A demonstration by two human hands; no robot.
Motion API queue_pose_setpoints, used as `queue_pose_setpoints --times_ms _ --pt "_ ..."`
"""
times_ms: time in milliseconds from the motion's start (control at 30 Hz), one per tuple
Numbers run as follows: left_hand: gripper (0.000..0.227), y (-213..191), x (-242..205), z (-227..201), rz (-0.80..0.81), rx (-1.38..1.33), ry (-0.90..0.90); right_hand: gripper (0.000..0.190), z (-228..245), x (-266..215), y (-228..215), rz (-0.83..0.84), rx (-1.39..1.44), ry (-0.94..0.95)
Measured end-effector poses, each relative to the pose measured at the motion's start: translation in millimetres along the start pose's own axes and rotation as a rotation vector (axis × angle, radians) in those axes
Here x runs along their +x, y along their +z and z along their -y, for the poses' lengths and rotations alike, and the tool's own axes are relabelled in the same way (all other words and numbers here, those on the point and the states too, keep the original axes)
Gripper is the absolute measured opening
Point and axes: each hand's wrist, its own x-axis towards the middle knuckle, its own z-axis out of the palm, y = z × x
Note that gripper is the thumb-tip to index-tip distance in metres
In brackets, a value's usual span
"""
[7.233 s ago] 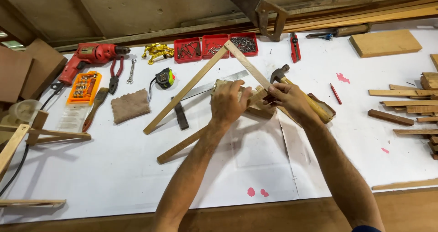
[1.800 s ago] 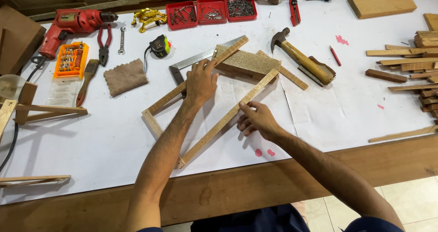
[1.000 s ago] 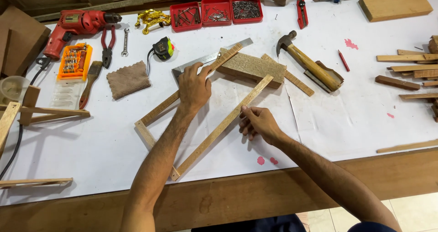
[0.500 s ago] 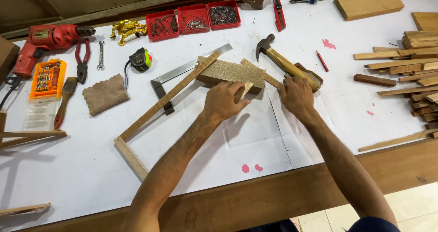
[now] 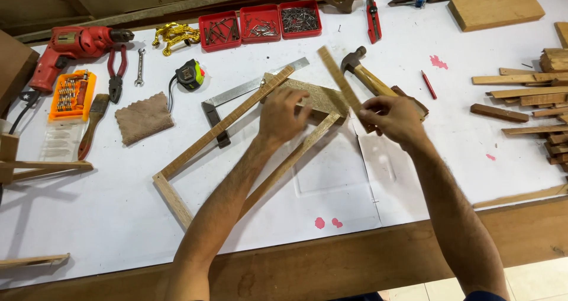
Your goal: The person arranges thin wooden sticks into a rectangular frame on a workbench, nails the joints with a hammer, and measures the frame with a metal ruler. They reposition the sticks and press joints together while fastening the corners.
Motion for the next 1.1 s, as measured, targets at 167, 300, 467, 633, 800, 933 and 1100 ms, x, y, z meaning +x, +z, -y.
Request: queue_pose_setpoints --times_ms 167,300,467,633,800,933,1100 --pt "0.028 -42 19 30 -0.037 0.1 -0.191 0.02 22 8 39 0.096 -0.031 -0.038" --pt "0.041 -66 8 32 0.0 0.169 -0.255 0.023 5 36 57 0.054 -0.306 -0.198" --pt "0.052 -67 -8 42 0.038 0.114 -0.29 0.034 15 36 69 -0.041 -0.54 -0.378" --pt "0.058 -82 -14 39 0.061 0.039 -0.308 0.026 10 53 70 0.046 -0.527 -0.237" --pt "0.041 -89 -11 47 0.045 0.024 -0.259 0.032 14 79 46 -0.054 -0.626 -0.2" --pt "0.031 -97 -4 62 0.053 0.019 -0.275 0.034 -4 127 43 -0.006 -0.751 -0.156" --pt "0.024 -109 2 88 0.032 0.016 -0.297 0.037 -7 176 50 0.11 -0.804 -0.136"
